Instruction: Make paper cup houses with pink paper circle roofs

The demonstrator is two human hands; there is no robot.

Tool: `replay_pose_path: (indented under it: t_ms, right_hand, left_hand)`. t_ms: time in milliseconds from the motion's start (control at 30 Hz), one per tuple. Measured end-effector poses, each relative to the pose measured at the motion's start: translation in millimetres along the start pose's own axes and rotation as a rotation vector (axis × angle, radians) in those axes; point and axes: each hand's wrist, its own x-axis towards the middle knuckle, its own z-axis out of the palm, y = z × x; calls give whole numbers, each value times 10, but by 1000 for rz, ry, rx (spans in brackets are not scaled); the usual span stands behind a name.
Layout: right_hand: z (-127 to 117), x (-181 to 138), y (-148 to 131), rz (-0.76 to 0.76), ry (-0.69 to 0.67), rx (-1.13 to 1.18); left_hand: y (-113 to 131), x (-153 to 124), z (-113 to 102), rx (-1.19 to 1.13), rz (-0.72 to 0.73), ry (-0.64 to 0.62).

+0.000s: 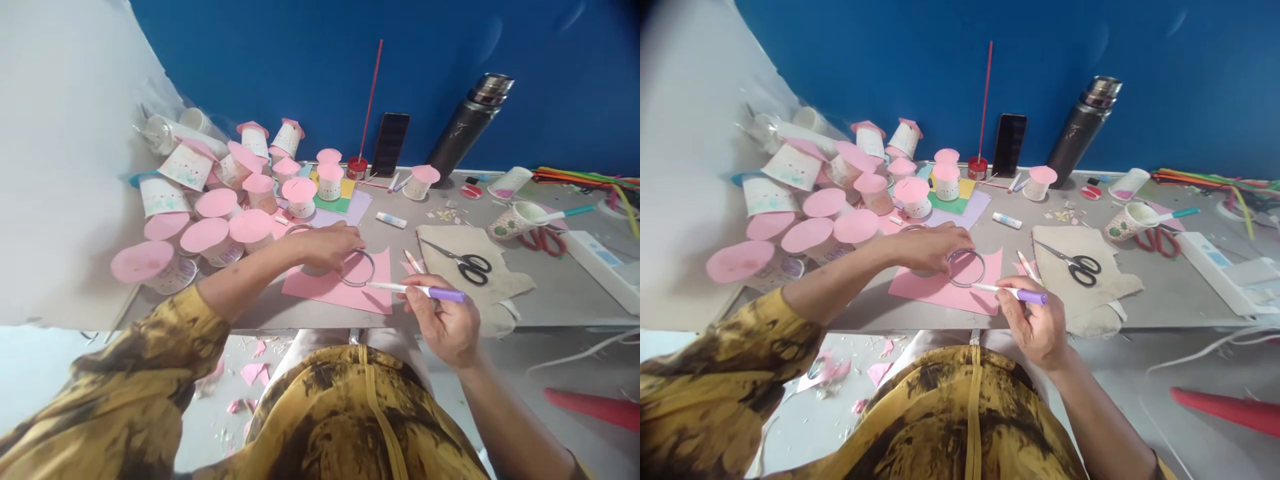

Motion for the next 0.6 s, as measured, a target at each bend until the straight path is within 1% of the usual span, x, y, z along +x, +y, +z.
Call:
replay_pose_path:
  t_ms: [100, 167, 233, 400, 600]
  right_hand:
    - [44, 5, -90, -89, -30, -50]
    - [60, 18, -143, -133, -35, -70]
    - [69, 29, -181, -165, -39, -92]
    - [132, 44, -232, -280, -40, -160]
    - [305, 28, -304, -404, -66, -124]
  left_hand:
    - [75, 130, -103, 78, 31, -126]
    - [147, 197, -131, 145, 53, -172]
    - [206, 251, -125, 210, 69, -191]
    - [250, 314, -22, 269, 75, -150]
    - [231, 320, 78, 120, 6, -84]
